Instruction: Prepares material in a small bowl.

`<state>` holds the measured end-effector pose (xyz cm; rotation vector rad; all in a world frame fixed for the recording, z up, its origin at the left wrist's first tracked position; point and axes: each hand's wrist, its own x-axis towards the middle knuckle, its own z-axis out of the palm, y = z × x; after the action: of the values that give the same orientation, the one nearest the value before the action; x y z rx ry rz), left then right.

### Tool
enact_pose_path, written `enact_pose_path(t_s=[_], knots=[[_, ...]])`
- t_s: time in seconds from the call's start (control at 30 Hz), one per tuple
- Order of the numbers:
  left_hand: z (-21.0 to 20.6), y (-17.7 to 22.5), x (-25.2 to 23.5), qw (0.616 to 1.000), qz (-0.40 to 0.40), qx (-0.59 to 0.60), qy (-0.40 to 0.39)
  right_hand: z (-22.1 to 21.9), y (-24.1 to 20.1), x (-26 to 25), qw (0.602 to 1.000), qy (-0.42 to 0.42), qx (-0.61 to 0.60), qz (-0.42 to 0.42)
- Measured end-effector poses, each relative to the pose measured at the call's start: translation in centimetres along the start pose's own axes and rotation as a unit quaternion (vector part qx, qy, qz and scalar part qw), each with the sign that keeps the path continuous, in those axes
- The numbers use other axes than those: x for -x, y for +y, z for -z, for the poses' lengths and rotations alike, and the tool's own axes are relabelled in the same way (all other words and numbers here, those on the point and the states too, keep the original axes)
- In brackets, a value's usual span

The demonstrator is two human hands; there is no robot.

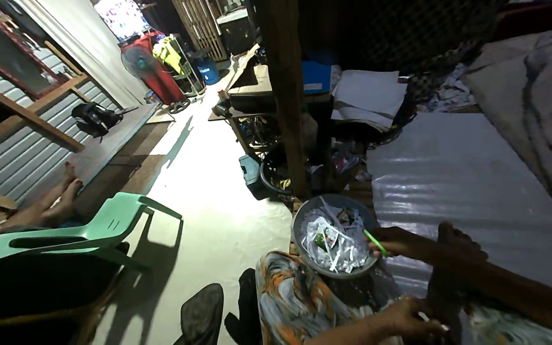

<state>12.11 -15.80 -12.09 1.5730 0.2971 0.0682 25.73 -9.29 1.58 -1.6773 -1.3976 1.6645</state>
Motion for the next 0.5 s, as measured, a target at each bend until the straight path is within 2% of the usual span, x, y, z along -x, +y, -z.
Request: enact_pose_path(t_s=[0.13,0.2,0.27,0.5], knots=[[0.6,1.9,0.7,0.998,0.068,0.017,-0.003,-0.1,-0.4,0.1,1.0,-0.009,0.001,-0.005],[0.7,2.2,0.9,0.996,0.077,0.038,0.001,-0.2,-0.4,0.1,1.0,-0.008,-0.003,-0.007],[0.5,1.3,0.9,0.995,0.071,0.07,0.013,-0.2,-0.6,0.1,1.0,-0.011,-0.002,-0.016],[-0.7,-1.0,1.8,0.967,0.143,0.204,0.052,0.4,1.1,-1.1,1.0,-0.018,-0.015,-0.02]])
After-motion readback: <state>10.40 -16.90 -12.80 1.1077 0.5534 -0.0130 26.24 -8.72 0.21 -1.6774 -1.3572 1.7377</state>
